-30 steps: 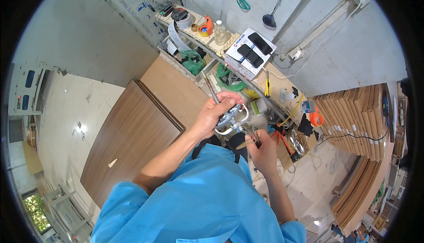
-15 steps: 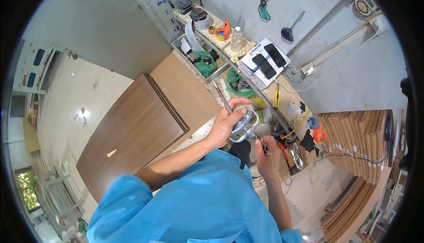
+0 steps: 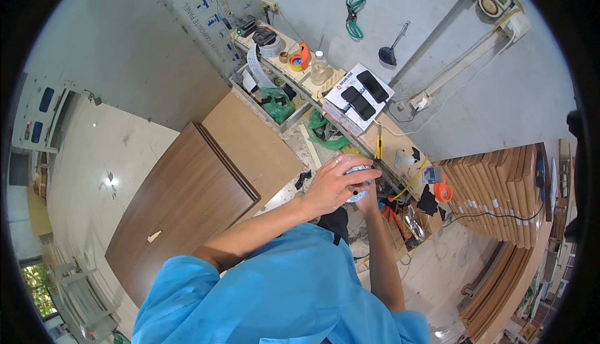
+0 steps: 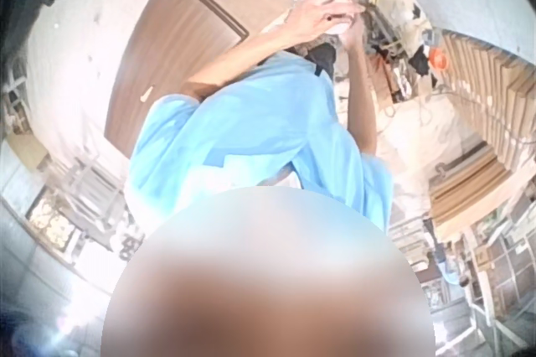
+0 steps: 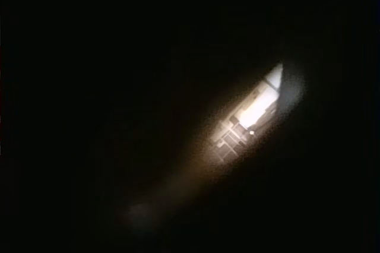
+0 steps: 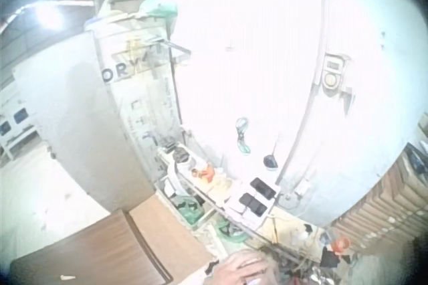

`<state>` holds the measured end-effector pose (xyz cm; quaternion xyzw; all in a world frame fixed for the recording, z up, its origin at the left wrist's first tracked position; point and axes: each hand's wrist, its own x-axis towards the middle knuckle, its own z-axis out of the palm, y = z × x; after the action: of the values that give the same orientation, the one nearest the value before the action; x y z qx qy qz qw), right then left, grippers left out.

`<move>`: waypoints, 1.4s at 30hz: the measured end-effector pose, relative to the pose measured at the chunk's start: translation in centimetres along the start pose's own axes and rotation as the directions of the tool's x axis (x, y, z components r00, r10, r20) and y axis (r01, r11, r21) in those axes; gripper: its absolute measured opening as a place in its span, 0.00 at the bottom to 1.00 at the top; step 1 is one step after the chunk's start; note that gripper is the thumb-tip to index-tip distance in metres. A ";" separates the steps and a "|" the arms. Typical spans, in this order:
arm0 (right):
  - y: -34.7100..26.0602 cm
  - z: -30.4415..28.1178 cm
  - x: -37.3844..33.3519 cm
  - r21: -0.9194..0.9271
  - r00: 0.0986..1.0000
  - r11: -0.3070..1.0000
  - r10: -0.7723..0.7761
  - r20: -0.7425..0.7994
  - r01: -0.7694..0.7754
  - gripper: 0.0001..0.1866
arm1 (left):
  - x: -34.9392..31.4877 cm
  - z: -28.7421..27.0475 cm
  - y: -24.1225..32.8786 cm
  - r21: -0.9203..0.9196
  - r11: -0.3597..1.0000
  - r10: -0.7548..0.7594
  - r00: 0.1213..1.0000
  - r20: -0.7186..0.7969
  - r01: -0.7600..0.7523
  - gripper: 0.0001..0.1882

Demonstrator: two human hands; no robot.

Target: The person walks through a workshop carrying a spray gun, then squats and sits on the floor to clean the gun by dipping it into a bucket of white liquid. The person uses both hands to manipulate the spray gun and a wrench while seated on the floor.

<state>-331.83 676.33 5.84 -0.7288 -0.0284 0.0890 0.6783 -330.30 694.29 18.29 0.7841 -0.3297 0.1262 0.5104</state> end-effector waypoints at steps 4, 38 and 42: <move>-2.6 0.8 2.0 0.117 0.984 0.978 -0.177 0.033 0.172 0.39 | -0.2 -0.3 -0.3 0.037 0.996 0.077 0.996 -0.038 -0.076 0.28; -8.5 -0.6 -5.8 -0.746 0.979 0.634 0.140 -0.150 -0.205 0.15 | -6.0 -5.8 -15.0 -0.858 0.122 -0.918 0.386 0.094 0.499 0.31; -9.0 -5.9 -9.0 -0.636 0.899 0.636 0.316 -0.302 -0.437 0.15 | -5.3 -13.2 -18.2 -0.957 -0.268 -0.730 0.625 0.275 0.107 0.27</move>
<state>-338.96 669.81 15.93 -0.9219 0.1490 0.1520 0.3238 -320.72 712.73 8.29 0.1768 0.1301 -0.1775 0.9593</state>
